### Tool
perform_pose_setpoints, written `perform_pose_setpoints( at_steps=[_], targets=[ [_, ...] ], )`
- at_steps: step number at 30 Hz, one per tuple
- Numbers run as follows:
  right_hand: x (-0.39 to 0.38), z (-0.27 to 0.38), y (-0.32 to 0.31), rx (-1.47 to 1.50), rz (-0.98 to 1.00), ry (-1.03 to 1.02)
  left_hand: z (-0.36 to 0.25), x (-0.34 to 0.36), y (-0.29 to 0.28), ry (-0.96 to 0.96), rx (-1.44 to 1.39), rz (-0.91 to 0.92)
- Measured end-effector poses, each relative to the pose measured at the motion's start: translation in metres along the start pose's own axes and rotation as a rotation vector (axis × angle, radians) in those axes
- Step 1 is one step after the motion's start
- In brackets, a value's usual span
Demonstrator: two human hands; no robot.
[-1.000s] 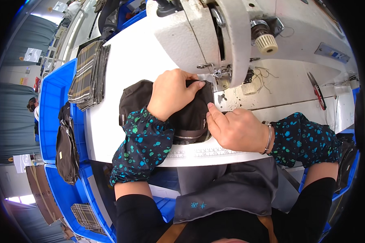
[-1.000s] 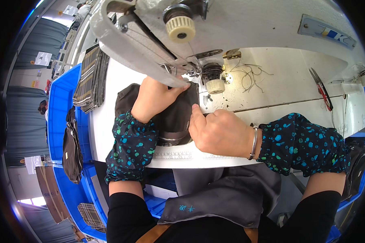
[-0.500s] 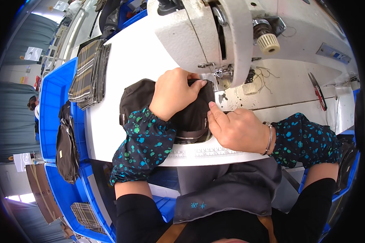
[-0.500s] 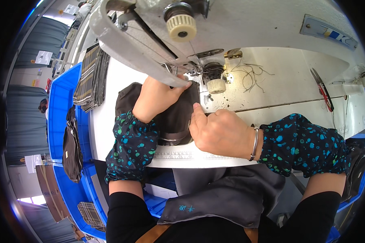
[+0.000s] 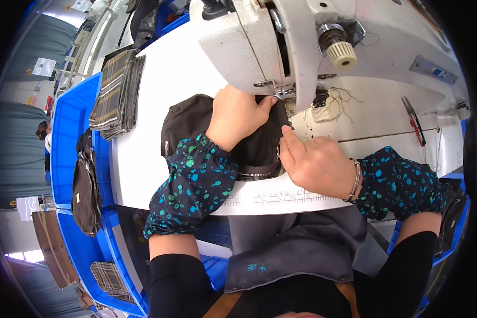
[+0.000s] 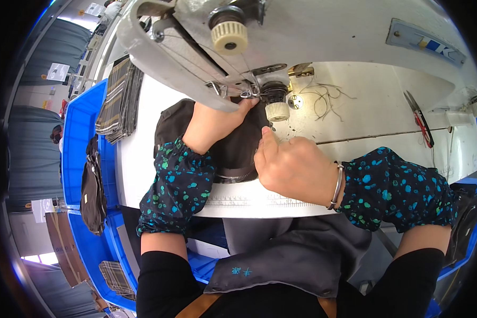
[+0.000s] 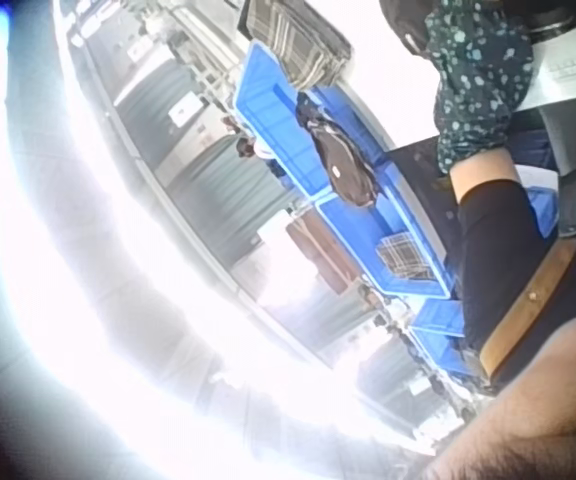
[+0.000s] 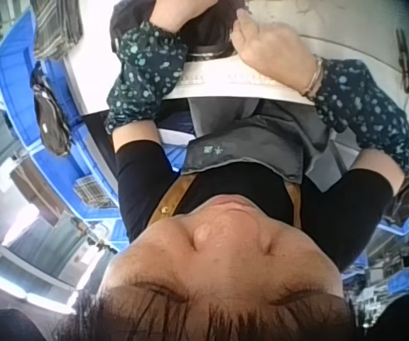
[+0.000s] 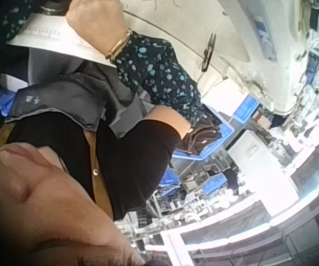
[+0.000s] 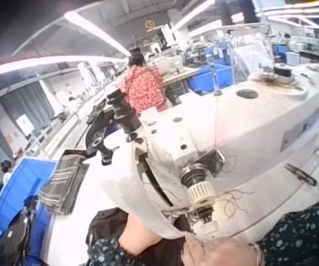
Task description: The person operates an industrial sewing machine to stitch a zipper onto a dark fabric pouch. They guide the pouch under the needle, aligning the zipper tape with the fabric edge. After completing a seam, the person removes the pouch, places it into a blue bin, and retrieves a new plaid pouch from a stack to repeat the process.
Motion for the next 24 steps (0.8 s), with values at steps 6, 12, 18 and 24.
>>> perform_pose_setpoints(
  at_steps=[6, 12, 18, 24],
  targets=[
    [-0.001, -0.002, -0.001, 0.000, -0.001, 0.007, 0.002, 0.002, 0.009, -0.061, -0.034, 0.059],
    [-0.001, -0.006, 0.001, -0.030, -0.023, 0.024, 0.003, 0.007, 0.006, 0.100, 0.060, -0.031],
    [0.006, -0.013, 0.000, 0.012, -0.089, 0.035, 0.013, 0.012, 0.000, 0.192, 0.199, -0.155],
    [0.001, -0.017, 0.002, 0.024, -0.062, 0.054, -0.036, -0.028, -0.045, 0.212, -0.034, 0.097]
  ],
)
Point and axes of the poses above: each hand's wrist, its own x-axis towards the middle knuckle, its own y-axis out of the palm, z = x × y, the point moved 9 cm from there along x, towards the middle knuckle, and after that the axes turned 9 degrees about x, right-handed, at the moved point
